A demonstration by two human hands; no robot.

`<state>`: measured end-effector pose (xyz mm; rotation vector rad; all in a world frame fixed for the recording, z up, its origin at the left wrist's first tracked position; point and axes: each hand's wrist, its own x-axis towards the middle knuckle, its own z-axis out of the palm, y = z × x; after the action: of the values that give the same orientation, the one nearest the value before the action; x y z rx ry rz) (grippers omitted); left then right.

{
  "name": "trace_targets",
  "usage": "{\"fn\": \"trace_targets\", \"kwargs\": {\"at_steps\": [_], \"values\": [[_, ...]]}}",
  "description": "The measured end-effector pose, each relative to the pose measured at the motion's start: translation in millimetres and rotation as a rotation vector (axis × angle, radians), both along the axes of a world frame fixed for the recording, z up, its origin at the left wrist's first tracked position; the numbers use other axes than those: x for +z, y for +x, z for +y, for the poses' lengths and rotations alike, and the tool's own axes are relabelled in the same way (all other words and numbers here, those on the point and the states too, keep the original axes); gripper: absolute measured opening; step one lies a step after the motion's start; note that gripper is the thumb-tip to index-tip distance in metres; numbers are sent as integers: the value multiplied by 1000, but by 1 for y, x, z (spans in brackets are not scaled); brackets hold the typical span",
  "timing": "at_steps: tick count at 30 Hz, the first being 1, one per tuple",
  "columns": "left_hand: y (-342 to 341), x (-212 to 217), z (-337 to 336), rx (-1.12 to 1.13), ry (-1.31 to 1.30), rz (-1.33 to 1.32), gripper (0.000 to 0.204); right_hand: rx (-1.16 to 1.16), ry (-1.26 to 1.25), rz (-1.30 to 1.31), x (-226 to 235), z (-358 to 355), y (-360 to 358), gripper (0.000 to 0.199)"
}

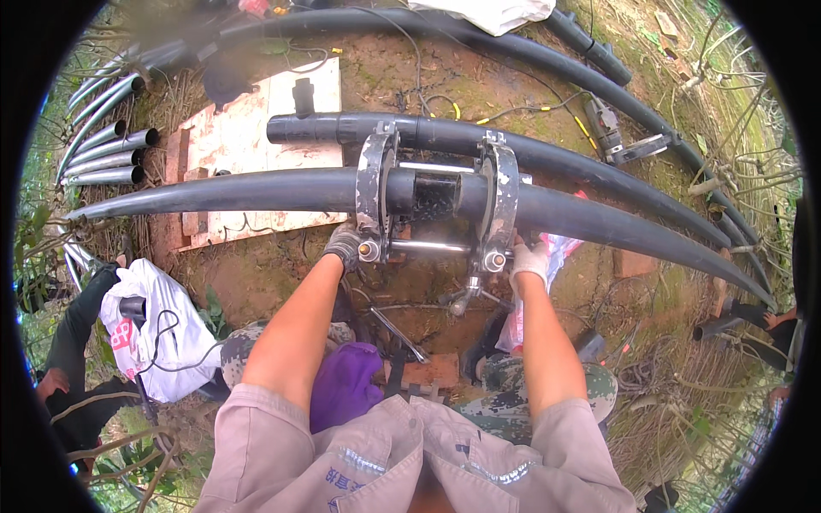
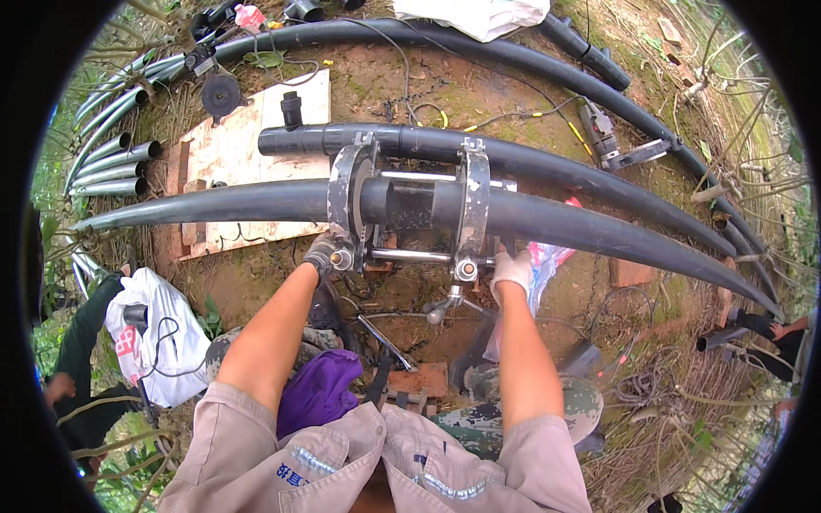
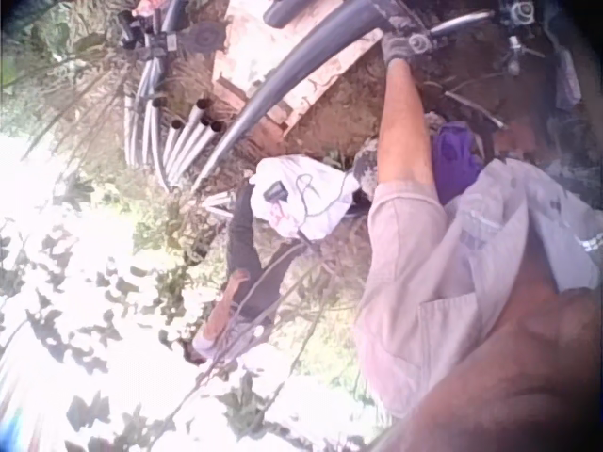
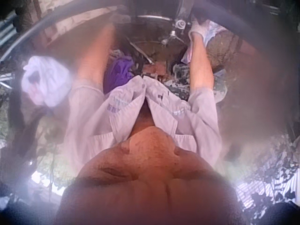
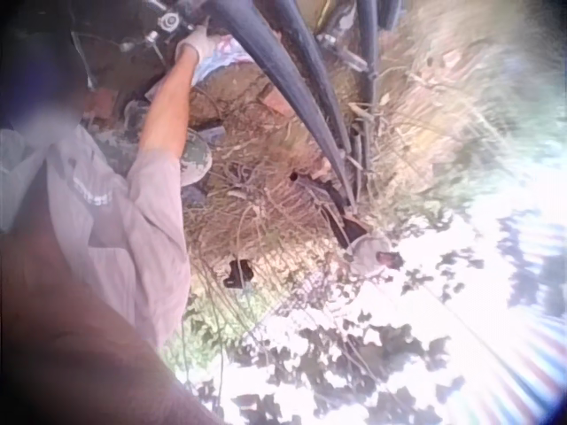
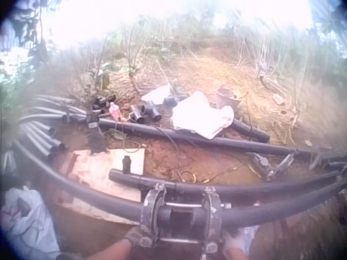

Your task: The person assembles black pipes using a metal clamping tool and a wrench. They position the pipes, tighten the clamps, and adjust the assembly with assistance from another worker.

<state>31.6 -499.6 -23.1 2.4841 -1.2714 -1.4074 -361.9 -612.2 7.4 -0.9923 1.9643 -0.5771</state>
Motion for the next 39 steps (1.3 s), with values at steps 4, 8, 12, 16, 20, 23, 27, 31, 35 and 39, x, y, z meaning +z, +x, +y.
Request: {"fn": "trace_targets", "kwargs": {"at_steps": [4, 8, 12, 16, 20, 23, 27, 31, 35, 39], "values": [[-3, 182, -19, -376, 134, -242, 49, 54, -181, 361, 48, 43, 11, 46], [7, 236, -31, -320, -211, -315, 39, 240, -227, 555, 40, 118, 19, 57], [-22, 195, -51, -15, -936, -297, 39, 682, -247, 686, 1, 155, 3, 62], [-37, 163, -57, 60, -1027, -244, 49, 675, -34, 609, -35, 145, 18, 63], [-48, 168, -55, 85, -958, -327, 48, 636, -13, 572, -65, 152, 27, 46], [-49, 164, -58, 106, -1014, -321, 46, 462, 7, 352, -78, 152, 30, 38], [-47, 154, -59, 136, -1039, -325, 45, 253, 130, 10, -84, 153, 46, 25], [-54, 154, -64, 175, -1100, -190, 44, -102, 105, -460, -154, 165, 50, 21], [-44, 143, -57, 173, -1126, -226, 44, -500, 305, -1087, -88, 193, 134, 41], [-46, 138, -61, 155, -1119, -189, 44, -716, 462, -1279, -15, 189, 150, 29]]}}
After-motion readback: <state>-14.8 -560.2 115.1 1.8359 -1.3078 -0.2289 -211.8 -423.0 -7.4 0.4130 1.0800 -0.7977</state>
